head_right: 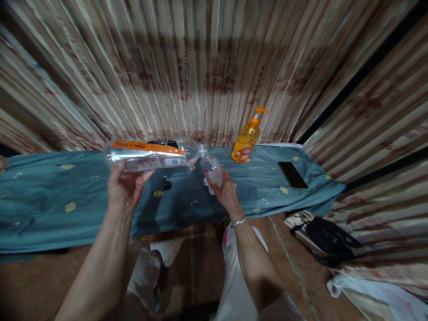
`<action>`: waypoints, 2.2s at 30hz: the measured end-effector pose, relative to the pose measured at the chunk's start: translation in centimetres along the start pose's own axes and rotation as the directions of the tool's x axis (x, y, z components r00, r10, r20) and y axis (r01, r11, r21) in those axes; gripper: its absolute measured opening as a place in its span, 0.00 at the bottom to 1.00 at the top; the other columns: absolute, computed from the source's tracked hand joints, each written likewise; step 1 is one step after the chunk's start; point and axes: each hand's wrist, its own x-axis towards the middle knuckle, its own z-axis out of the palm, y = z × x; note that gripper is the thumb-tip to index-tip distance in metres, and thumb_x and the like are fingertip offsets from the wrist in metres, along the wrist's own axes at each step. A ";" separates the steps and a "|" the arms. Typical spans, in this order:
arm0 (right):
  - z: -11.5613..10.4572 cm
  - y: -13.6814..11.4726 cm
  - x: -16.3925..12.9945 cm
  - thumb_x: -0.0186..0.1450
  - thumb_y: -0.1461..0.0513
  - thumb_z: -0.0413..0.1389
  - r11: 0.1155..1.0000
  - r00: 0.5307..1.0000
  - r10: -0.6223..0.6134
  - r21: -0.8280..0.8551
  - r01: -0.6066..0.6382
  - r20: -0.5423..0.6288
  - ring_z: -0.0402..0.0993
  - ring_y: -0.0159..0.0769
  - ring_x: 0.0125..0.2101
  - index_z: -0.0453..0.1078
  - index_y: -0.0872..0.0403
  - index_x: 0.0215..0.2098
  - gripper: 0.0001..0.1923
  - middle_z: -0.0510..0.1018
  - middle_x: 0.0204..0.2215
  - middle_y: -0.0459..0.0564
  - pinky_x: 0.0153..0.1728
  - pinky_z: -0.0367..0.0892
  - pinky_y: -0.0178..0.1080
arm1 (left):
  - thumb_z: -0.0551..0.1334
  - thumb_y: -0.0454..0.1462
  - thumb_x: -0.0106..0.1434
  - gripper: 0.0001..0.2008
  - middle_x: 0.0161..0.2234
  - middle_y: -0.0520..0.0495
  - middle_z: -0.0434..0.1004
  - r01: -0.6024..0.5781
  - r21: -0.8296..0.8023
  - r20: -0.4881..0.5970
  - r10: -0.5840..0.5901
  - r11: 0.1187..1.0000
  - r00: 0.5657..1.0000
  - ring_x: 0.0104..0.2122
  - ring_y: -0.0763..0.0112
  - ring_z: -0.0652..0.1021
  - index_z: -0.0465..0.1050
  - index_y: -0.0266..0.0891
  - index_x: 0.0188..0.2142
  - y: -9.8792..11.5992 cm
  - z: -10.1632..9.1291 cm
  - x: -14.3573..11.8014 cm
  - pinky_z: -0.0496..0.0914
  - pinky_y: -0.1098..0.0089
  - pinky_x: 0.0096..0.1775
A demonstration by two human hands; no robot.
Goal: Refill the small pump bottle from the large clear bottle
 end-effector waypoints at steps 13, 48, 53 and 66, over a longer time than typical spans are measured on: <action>-0.3 -0.3 0.1 0.66 0.50 0.59 0.999 1.000 0.014 0.030 -0.015 0.021 0.84 0.53 0.44 0.66 0.61 0.60 0.31 0.84 0.46 0.66 0.42 0.77 0.47 | 0.75 0.46 0.46 0.23 0.49 0.44 0.81 -0.005 0.010 -0.001 0.005 1.000 1.000 0.56 0.47 0.78 0.75 0.43 0.40 -0.1 0.1 0.0 0.81 0.52 0.48; -0.3 -0.3 0.0 0.67 0.52 0.60 0.999 0.999 0.034 0.010 -0.034 0.017 0.84 0.53 0.43 0.65 0.59 0.59 0.28 0.85 0.45 0.64 0.41 0.77 0.46 | 0.76 0.46 0.47 0.22 0.47 0.46 0.82 -0.011 0.008 0.005 0.011 1.000 1.000 0.54 0.50 0.80 0.78 0.45 0.41 -0.3 -0.1 0.0 0.82 0.53 0.47; -0.4 -0.4 0.1 0.67 0.52 0.60 1.000 1.000 0.020 0.017 -0.020 0.008 0.84 0.53 0.42 0.66 0.59 0.59 0.28 0.85 0.44 0.64 0.41 0.77 0.47 | 0.76 0.45 0.47 0.20 0.45 0.47 0.83 -0.012 -0.002 0.000 0.012 1.000 1.000 0.48 0.55 0.82 0.78 0.45 0.39 -0.2 -0.1 0.0 0.83 0.57 0.44; -0.2 -0.1 0.0 0.68 0.49 0.58 1.000 1.000 0.003 0.013 -0.003 -0.003 0.84 0.52 0.42 0.66 0.59 0.59 0.28 0.85 0.45 0.65 0.40 0.77 0.46 | 0.75 0.46 0.49 0.23 0.51 0.42 0.80 -0.014 0.026 0.012 0.014 1.000 1.000 0.61 0.43 0.75 0.76 0.44 0.43 -0.3 -0.2 0.0 0.80 0.49 0.50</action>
